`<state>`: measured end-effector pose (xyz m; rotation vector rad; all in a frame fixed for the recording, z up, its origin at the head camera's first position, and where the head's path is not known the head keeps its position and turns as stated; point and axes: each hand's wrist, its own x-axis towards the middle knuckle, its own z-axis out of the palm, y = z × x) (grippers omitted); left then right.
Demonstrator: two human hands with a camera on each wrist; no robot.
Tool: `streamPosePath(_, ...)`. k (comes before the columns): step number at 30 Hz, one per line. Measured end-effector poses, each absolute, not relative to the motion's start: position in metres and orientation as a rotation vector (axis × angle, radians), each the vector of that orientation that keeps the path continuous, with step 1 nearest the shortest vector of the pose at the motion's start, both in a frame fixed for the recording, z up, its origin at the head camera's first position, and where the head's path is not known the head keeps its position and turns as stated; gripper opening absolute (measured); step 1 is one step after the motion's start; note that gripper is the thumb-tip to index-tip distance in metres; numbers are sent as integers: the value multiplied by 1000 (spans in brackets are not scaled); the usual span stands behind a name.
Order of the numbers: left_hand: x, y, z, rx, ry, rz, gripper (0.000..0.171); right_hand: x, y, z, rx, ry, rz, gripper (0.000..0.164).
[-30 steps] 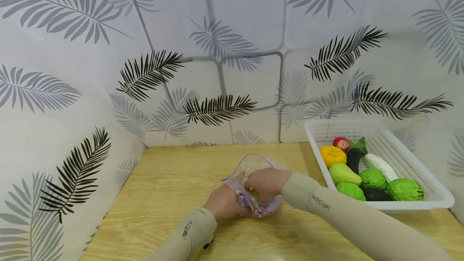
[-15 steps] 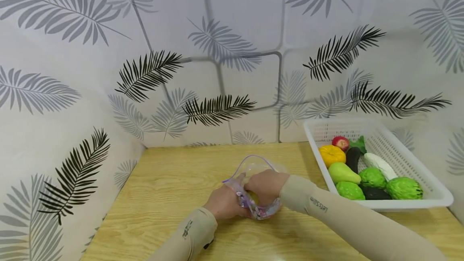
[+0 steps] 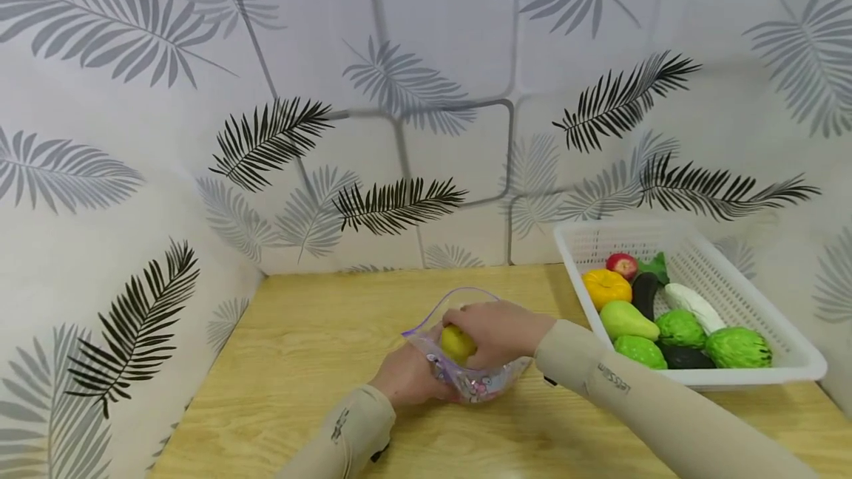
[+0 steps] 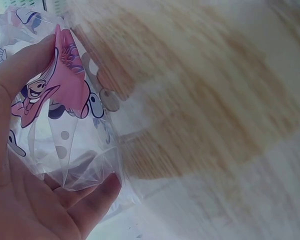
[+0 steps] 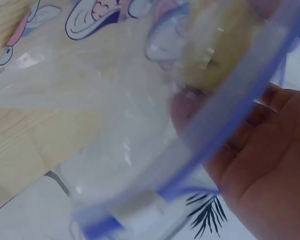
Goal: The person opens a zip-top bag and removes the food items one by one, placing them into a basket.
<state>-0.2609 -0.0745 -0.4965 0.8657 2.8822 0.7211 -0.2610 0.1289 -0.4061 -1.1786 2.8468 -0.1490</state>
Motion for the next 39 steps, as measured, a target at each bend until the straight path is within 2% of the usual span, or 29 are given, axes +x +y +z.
streamPosePath(5, -262, -74, -497, 827, 2866, 742, 108, -255, 143, -385, -1131, 2881, -348, 61)
streamPosePath(13, -258, -74, -495, 768, 2921, 666, 120, -239, 179, -354, -1069, 2965, -456, 64)
streamPosePath(20, -258, -73, -495, 735, 2931, 635, 121, -232, 226, -338, -915, 3061, -383, 60)
streamPosePath(25, -258, -72, -495, 715, 2923, 641, 121, -238, 269, -338, -776, 3083, -389, 58)
streamPosePath(33, -258, -73, -495, 705, 2914, 663, 121, -262, 347, -361, -572, 2961, -423, 56)
streamPosePath(39, -258, -73, -495, 703, 2903, 690, 121, -275, 382, -373, -418, 2856, -352, 70)
